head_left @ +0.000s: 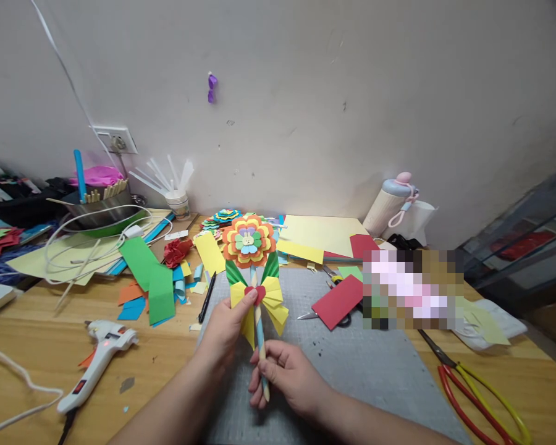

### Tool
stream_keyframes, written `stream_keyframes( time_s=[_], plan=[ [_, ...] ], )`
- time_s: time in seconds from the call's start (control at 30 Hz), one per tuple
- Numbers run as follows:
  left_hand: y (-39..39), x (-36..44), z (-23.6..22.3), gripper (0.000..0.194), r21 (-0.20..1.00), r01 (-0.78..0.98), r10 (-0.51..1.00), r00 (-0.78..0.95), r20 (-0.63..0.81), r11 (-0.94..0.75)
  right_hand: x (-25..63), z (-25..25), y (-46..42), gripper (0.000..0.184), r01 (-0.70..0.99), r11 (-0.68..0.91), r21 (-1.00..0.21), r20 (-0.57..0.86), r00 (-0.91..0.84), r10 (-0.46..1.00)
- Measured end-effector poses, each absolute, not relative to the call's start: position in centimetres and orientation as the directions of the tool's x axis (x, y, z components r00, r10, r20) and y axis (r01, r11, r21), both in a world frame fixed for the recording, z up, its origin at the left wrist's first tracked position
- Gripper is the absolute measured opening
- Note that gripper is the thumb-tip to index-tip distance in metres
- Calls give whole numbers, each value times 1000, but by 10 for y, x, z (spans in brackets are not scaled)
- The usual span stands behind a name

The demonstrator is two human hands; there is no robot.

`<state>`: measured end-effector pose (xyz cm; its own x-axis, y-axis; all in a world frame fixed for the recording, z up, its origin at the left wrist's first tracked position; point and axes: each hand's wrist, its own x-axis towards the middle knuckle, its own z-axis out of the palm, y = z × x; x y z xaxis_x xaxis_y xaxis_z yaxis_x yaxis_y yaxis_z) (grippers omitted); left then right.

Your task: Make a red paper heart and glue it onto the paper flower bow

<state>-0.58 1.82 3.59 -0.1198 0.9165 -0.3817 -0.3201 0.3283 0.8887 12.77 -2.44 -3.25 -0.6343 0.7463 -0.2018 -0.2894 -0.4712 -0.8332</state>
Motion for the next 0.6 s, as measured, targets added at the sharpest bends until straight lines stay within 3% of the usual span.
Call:
stream_keyframes(
  time_s=[0.43,0.6],
  plan=[
    [13,-3,33,53,910,-274,917,-165,-362,310,129,-32,-25,50,-288,-468,-835,-188,-651,736],
    [22,-9,26,66,970,-213,968,-195,-158,115,134,-28,-14,51,-302,-418,-857,-202,-550,810]
  ],
)
